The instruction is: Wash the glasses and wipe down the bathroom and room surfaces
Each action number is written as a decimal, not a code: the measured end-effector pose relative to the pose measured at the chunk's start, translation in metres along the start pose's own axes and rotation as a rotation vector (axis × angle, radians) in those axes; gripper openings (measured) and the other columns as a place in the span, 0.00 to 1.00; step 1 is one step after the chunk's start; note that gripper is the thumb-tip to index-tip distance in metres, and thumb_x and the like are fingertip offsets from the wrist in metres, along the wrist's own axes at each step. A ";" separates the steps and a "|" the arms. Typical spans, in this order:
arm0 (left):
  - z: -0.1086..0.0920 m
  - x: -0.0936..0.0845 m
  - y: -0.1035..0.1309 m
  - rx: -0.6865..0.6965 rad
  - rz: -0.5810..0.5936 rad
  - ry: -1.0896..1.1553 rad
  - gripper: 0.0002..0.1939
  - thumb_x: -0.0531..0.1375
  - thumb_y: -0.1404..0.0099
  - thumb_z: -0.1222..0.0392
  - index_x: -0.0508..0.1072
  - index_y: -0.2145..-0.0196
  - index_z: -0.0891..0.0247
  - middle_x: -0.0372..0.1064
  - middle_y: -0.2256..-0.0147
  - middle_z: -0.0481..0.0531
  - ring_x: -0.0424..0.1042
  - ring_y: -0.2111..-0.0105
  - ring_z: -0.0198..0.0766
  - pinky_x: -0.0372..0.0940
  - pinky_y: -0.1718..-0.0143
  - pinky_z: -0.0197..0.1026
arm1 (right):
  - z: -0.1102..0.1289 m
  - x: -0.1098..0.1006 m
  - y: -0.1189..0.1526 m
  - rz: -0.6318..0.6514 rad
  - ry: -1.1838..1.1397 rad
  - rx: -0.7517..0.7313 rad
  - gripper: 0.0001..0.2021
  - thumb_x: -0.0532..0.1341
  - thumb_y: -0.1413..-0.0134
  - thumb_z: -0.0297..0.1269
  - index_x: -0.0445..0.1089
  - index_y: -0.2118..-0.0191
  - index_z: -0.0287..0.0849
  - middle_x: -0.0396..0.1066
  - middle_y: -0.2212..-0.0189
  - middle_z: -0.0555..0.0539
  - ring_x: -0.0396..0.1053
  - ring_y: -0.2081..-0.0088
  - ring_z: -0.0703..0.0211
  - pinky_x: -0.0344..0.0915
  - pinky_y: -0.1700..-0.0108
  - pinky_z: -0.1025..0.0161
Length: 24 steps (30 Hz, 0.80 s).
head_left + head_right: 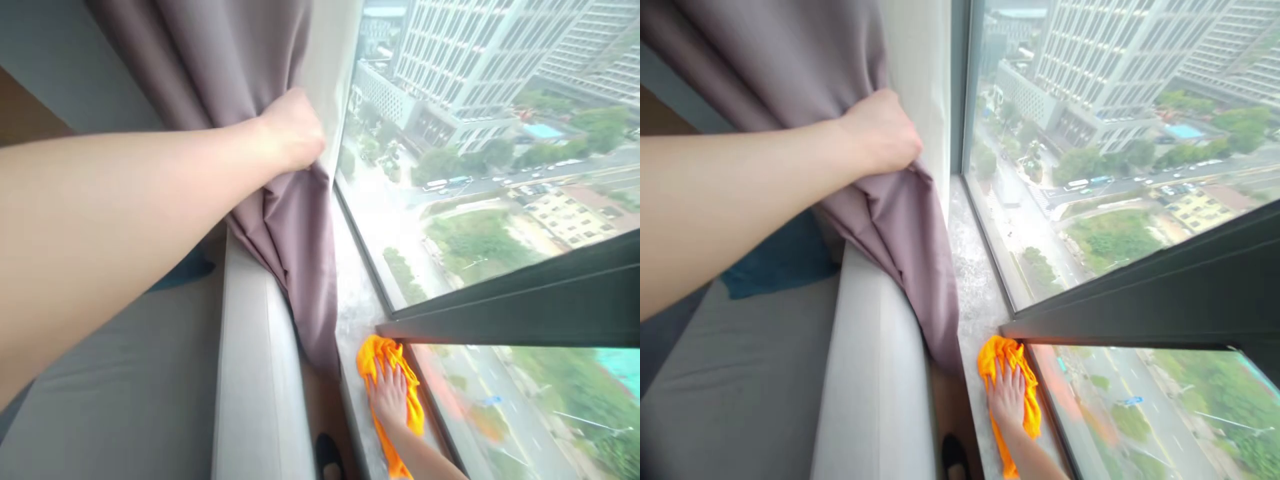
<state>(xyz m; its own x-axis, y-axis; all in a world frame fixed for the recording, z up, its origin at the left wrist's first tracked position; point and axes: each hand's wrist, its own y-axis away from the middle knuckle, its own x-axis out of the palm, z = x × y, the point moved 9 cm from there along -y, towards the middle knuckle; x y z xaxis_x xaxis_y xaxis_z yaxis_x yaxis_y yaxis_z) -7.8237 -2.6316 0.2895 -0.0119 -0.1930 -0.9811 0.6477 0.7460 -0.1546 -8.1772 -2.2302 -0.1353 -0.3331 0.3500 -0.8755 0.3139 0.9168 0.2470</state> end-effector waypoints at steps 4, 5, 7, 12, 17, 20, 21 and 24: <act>0.043 0.025 -0.009 -0.003 -0.074 -0.221 0.13 0.50 0.41 0.76 0.74 0.74 0.82 0.79 0.66 0.67 0.76 0.57 0.36 0.66 0.49 0.49 | -0.001 0.008 -0.004 -0.042 -0.051 -0.010 0.29 0.51 0.33 0.43 0.65 0.32 0.38 0.61 0.32 0.33 0.58 0.31 0.28 0.51 0.31 0.33; 0.051 0.031 -0.011 -0.002 -0.085 -0.244 0.12 0.50 0.41 0.75 0.73 0.75 0.81 0.79 0.68 0.66 0.75 0.59 0.35 0.65 0.49 0.48 | -0.002 0.011 -0.005 -0.054 -0.070 -0.017 0.29 0.51 0.34 0.43 0.67 0.33 0.38 0.62 0.33 0.33 0.58 0.32 0.28 0.51 0.31 0.32; 0.064 0.040 -0.019 0.034 -0.142 -0.243 0.12 0.50 0.41 0.74 0.70 0.77 0.79 0.77 0.71 0.64 0.73 0.59 0.33 0.62 0.46 0.47 | -0.004 0.020 -0.008 -0.066 -0.117 -0.063 0.27 0.52 0.36 0.42 0.69 0.34 0.42 0.63 0.33 0.37 0.59 0.32 0.28 0.54 0.32 0.32; 0.080 0.044 -0.055 0.171 -0.356 -0.213 0.16 0.46 0.38 0.75 0.69 0.78 0.76 0.73 0.76 0.57 0.68 0.58 0.31 0.57 0.46 0.46 | -0.011 0.062 0.010 -0.073 -0.212 -0.335 0.26 0.55 0.40 0.41 0.71 0.37 0.58 0.69 0.37 0.47 0.63 0.34 0.34 0.62 0.35 0.35; 0.066 0.030 -0.099 0.120 -0.221 -0.315 0.20 0.43 0.42 0.74 0.74 0.74 0.78 0.74 0.72 0.66 0.66 0.67 0.35 0.60 0.54 0.53 | -0.017 0.062 0.053 -0.248 -0.203 -0.249 0.35 0.55 0.43 0.35 0.57 0.29 0.63 0.74 0.41 0.48 0.70 0.40 0.36 0.64 0.38 0.36; 0.048 0.009 -0.106 0.123 -0.186 -0.388 0.25 0.39 0.41 0.74 0.76 0.70 0.81 0.75 0.69 0.69 0.68 0.66 0.38 0.58 0.56 0.55 | 0.006 0.030 0.044 -0.220 -0.182 -0.093 0.30 0.52 0.39 0.32 0.65 0.31 0.45 0.69 0.36 0.39 0.63 0.35 0.32 0.57 0.34 0.35; 0.045 0.004 -0.107 0.113 -0.182 -0.409 0.26 0.38 0.41 0.74 0.76 0.70 0.81 0.74 0.70 0.70 0.69 0.65 0.38 0.58 0.56 0.56 | 0.014 0.017 0.034 -0.185 -0.170 -0.043 0.28 0.51 0.37 0.33 0.68 0.33 0.40 0.67 0.36 0.35 0.62 0.34 0.31 0.56 0.33 0.35; 0.052 -0.002 -0.108 0.097 -0.247 -0.360 0.26 0.37 0.43 0.70 0.74 0.73 0.84 0.73 0.72 0.72 0.70 0.56 0.40 0.56 0.56 0.60 | 0.019 -0.024 -0.005 -0.136 -0.130 0.154 0.27 0.47 0.31 0.39 0.66 0.34 0.31 0.64 0.36 0.26 0.61 0.35 0.27 0.53 0.35 0.32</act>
<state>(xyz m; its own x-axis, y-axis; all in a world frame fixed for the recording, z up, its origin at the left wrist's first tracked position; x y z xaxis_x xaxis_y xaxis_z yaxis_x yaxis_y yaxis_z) -7.8546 -2.7449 0.3145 0.0796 -0.5799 -0.8108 0.7276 0.5898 -0.3504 -8.1534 -2.2468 -0.1231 -0.2679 0.1885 -0.9448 0.4088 0.9103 0.0657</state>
